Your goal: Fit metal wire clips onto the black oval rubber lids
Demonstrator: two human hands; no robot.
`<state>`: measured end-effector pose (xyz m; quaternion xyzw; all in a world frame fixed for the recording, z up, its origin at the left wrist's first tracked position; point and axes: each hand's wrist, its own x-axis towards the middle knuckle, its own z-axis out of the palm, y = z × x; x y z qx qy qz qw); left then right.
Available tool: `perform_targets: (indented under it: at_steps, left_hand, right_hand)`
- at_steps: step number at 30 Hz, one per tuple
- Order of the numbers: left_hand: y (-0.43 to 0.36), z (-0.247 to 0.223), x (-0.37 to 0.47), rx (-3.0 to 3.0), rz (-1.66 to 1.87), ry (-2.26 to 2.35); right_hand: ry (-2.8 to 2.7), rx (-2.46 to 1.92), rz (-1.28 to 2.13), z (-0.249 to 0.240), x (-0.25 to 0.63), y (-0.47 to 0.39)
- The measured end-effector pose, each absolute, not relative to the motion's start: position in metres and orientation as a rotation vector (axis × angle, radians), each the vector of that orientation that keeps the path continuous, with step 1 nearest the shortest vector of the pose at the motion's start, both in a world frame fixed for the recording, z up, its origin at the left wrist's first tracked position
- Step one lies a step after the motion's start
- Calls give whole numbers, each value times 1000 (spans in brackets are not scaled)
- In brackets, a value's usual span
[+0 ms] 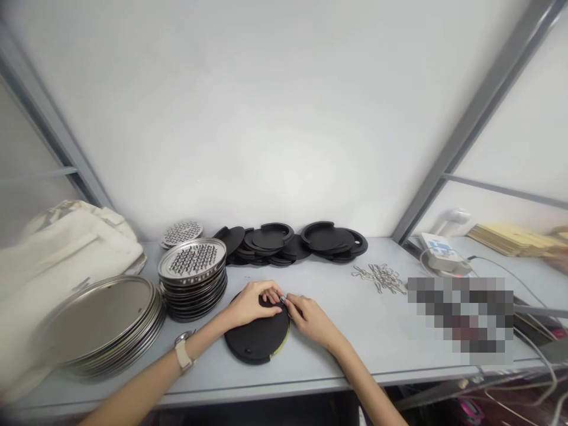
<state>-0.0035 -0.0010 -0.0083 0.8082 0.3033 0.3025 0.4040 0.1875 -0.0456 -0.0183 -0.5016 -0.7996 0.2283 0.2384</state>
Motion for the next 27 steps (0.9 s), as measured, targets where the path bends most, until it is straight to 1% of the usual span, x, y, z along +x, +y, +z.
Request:
perform_targets:
  at_steps: [14, 27]
  left_hand:
    - [-1, -9, -4, 2029, 754, 707]
    - [-3, -5, -6, 2210, 736, 732]
  right_hand:
    - [-2199, -1374, 624, -19, 187, -47]
    - [-2218, -1376, 644, -23, 190, -46]
